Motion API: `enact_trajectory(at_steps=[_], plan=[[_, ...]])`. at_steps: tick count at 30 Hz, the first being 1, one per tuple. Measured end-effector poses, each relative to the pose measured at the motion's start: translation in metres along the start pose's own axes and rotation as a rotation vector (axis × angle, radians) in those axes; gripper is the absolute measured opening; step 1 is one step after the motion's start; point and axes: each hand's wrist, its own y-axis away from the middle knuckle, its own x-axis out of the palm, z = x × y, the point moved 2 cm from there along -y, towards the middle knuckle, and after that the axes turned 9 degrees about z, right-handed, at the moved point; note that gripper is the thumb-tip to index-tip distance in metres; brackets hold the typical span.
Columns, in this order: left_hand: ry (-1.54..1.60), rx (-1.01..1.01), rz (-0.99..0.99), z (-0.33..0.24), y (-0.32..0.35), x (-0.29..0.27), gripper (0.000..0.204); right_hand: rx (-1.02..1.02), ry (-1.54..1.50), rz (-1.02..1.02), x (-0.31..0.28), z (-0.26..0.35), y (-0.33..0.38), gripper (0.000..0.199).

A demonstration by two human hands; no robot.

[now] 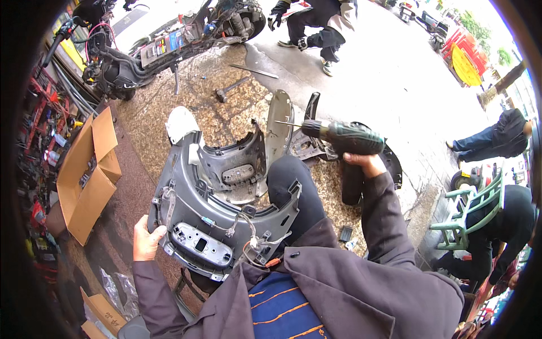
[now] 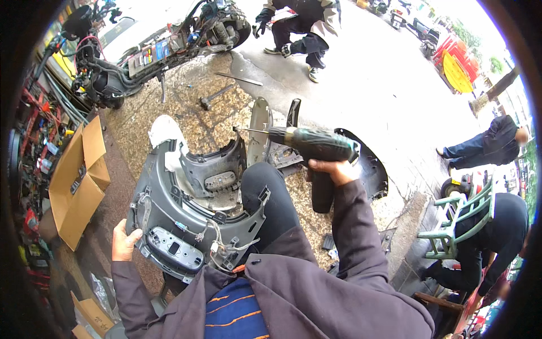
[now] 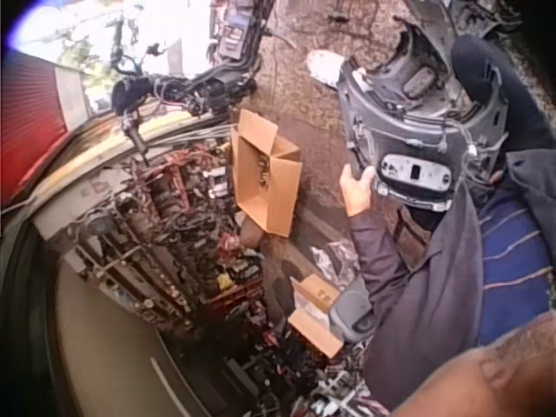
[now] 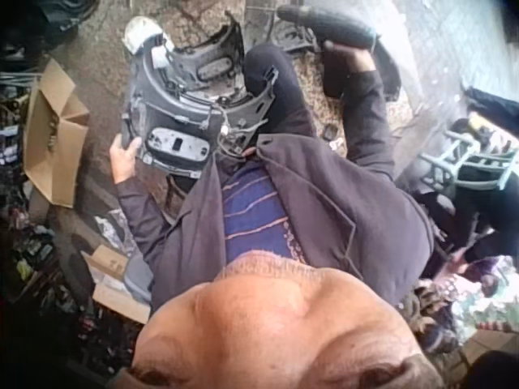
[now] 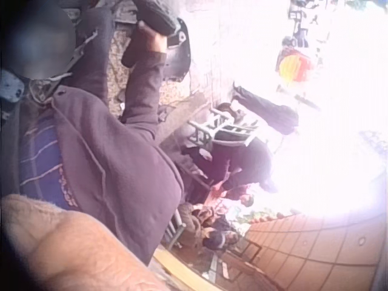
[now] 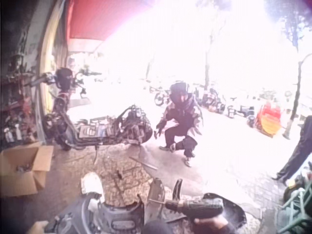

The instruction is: The person assembles a scooter dashboard by attaching a small black component with wires to a larger gray plastic housing. They use a cordless drill to fasten screws and align the parts, then fit a curved cover piece over the assembly.

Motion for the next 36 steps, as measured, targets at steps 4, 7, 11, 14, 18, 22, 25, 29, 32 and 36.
enact_trajectory(at_steps=[4, 7, 11, 14, 18, 22, 25, 29, 32, 36], plan=[[-0.104, 0.056, -0.043, 0.011, 0.007, -0.005, 0.045, 0.291, -0.245, -0.324, -0.036, -0.048, 0.036, 0.031], [0.214, -0.047, 0.044, 0.028, 0.015, -0.011, 0.045, 0.397, -0.191, -0.396, -0.056, -0.085, 0.058, 0.032], [0.453, -0.086, 0.049, 0.035, 0.027, -0.011, 0.054, 0.495, -0.172, -0.358, -0.088, -0.135, 0.078, 0.033], [0.442, -0.116, -0.012, 0.036, 0.029, -0.006, 0.05, 0.566, -0.188, -0.396, -0.109, -0.173, 0.089, 0.032], [0.436, -0.049, -0.126, 0.047, 0.024, 0.003, 0.035, 0.618, -0.235, -0.387, -0.119, -0.209, 0.096, 0.036], [0.288, 0.044, -0.254, 0.054, 0.023, 0.011, 0.023, 0.698, -0.31, -0.419, -0.114, -0.23, 0.103, 0.036], [0.251, 0.076, -0.309, 0.051, 0.023, 0.017, 0.017, 0.68, -0.254, -0.459, -0.11, -0.241, 0.105, 0.032], [0.451, 0.094, -0.35, 0.048, 0.025, 0.03, 0.021, 0.696, -0.27, -0.46, -0.105, -0.256, 0.105, 0.028], [0.44, 0.091, -0.389, 0.049, 0.024, 0.035, 0.025, 0.688, -0.299, -0.475, -0.103, -0.269, 0.107, 0.025], [0.459, 0.106, -0.437, 0.05, 0.02, 0.038, 0.021, 0.734, -0.289, -0.447, -0.101, -0.29, 0.112, 0.027]])
